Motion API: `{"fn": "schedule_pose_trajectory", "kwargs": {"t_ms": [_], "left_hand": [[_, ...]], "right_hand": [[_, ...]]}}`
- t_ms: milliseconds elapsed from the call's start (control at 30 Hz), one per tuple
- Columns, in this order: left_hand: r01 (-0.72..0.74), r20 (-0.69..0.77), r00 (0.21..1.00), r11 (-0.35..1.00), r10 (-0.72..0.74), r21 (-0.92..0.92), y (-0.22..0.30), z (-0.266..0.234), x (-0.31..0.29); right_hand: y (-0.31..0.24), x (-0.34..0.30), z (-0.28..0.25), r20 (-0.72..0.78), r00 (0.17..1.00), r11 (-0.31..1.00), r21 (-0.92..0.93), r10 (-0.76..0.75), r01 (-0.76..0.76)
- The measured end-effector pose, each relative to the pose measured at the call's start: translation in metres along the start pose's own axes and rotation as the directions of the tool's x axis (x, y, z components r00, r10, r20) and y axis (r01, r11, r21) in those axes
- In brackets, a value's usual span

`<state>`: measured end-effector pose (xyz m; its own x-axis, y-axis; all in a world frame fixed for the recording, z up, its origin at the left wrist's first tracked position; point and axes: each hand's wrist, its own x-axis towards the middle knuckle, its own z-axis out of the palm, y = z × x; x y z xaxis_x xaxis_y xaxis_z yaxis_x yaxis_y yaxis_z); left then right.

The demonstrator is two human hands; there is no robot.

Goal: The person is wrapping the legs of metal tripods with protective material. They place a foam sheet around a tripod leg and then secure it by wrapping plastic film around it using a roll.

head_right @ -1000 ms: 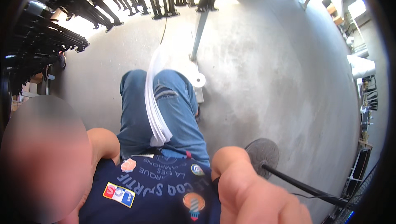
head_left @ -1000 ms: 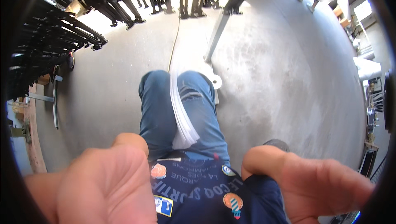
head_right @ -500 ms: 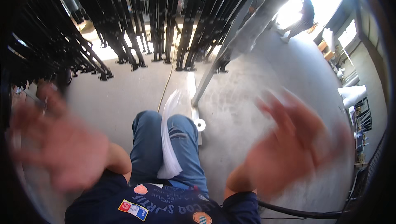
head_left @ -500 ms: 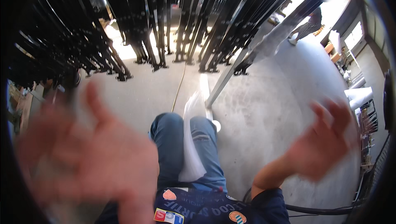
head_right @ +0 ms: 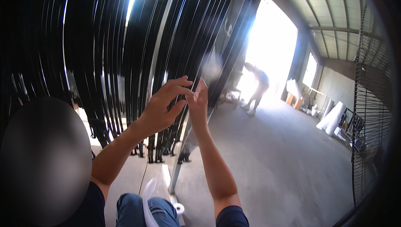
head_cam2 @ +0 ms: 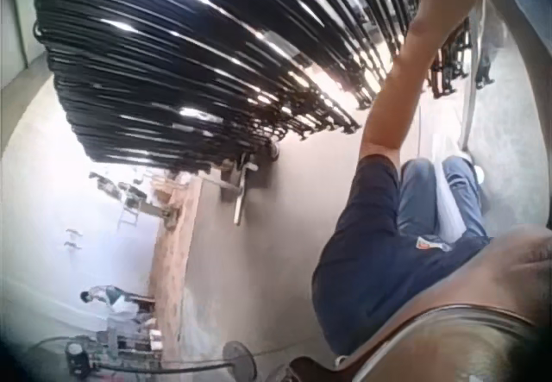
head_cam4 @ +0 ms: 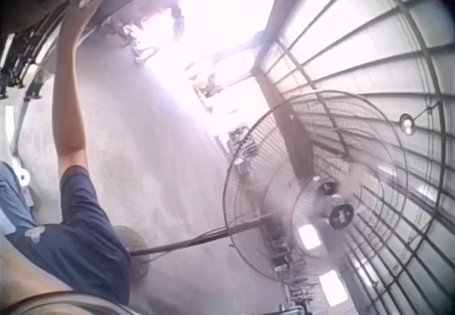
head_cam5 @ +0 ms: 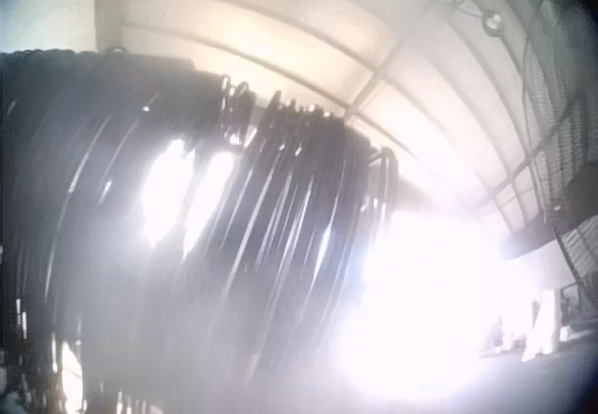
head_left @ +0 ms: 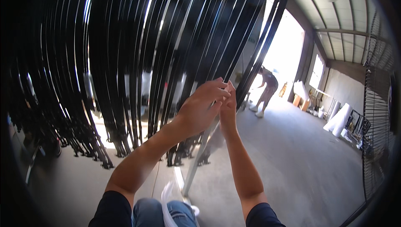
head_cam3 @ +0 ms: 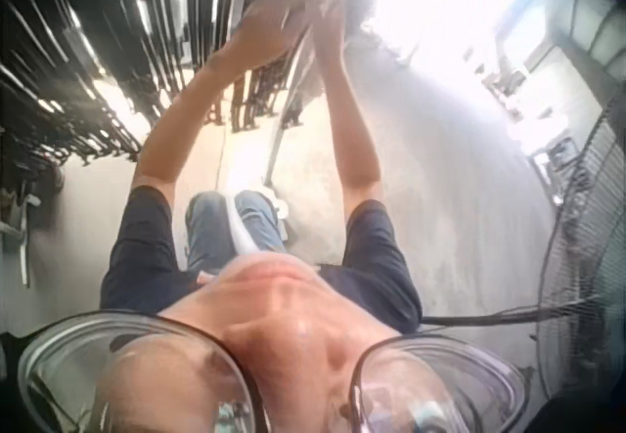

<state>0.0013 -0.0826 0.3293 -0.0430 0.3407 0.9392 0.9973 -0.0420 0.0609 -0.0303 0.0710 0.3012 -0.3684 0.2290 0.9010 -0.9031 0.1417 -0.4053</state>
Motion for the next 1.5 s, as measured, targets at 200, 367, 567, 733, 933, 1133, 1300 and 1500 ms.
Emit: {"fn": "schedule_pose_trajectory", "kwargs": {"t_ms": [200, 367, 567, 733, 933, 1133, 1300, 1500], "left_hand": [[-0.367, 0.217, 0.925, 0.596, 0.311, 0.714, -0.022, -0.003, 0.063], [-0.463, 0.334, 0.872, 0.384, 0.357, 0.798, -0.029, -0.023, 0.07], [-0.447, 0.411, 0.895, 0.336, 0.173, 0.829, -0.019, -0.041, 0.07], [-0.357, 0.288, 0.93, 0.382, 0.228, 0.852, -0.029, -0.06, 0.062], [-0.151, 0.017, 0.953, 0.429, 0.301, 0.89, -0.03, -0.063, 0.056], [-0.294, 0.275, 0.955, 0.238, 0.11, 0.926, -0.04, -0.055, 0.065], [-0.753, 0.649, 0.614, -0.086, -0.449, 0.653, -0.022, -0.05, 0.064], [-0.855, 0.652, 0.468, -0.118, -0.597, 0.506, -0.027, -0.056, 0.079]], "right_hand": [[-0.003, 0.041, -0.003, 0.204, 0.943, 0.959, 0.045, 0.264, -0.279], [-0.01, 0.044, -0.001, 0.254, 0.94, 0.961, 0.098, 0.228, -0.26], [-0.018, 0.049, -0.016, 0.168, 0.959, 0.956, 0.148, 0.229, -0.254], [-0.029, 0.053, -0.03, 0.172, 0.938, 0.932, 0.157, 0.301, -0.328], [-0.033, 0.053, -0.037, 0.193, 0.944, 0.936, 0.183, 0.267, -0.302], [-0.043, 0.052, -0.036, 0.311, 0.896, 0.868, 0.285, 0.317, -0.406], [-0.045, 0.052, -0.028, 0.483, 0.836, 0.885, 0.227, 0.26, -0.406], [-0.029, 0.059, -0.043, 0.475, 0.811, 0.9, 0.082, 0.342, -0.427]]}}
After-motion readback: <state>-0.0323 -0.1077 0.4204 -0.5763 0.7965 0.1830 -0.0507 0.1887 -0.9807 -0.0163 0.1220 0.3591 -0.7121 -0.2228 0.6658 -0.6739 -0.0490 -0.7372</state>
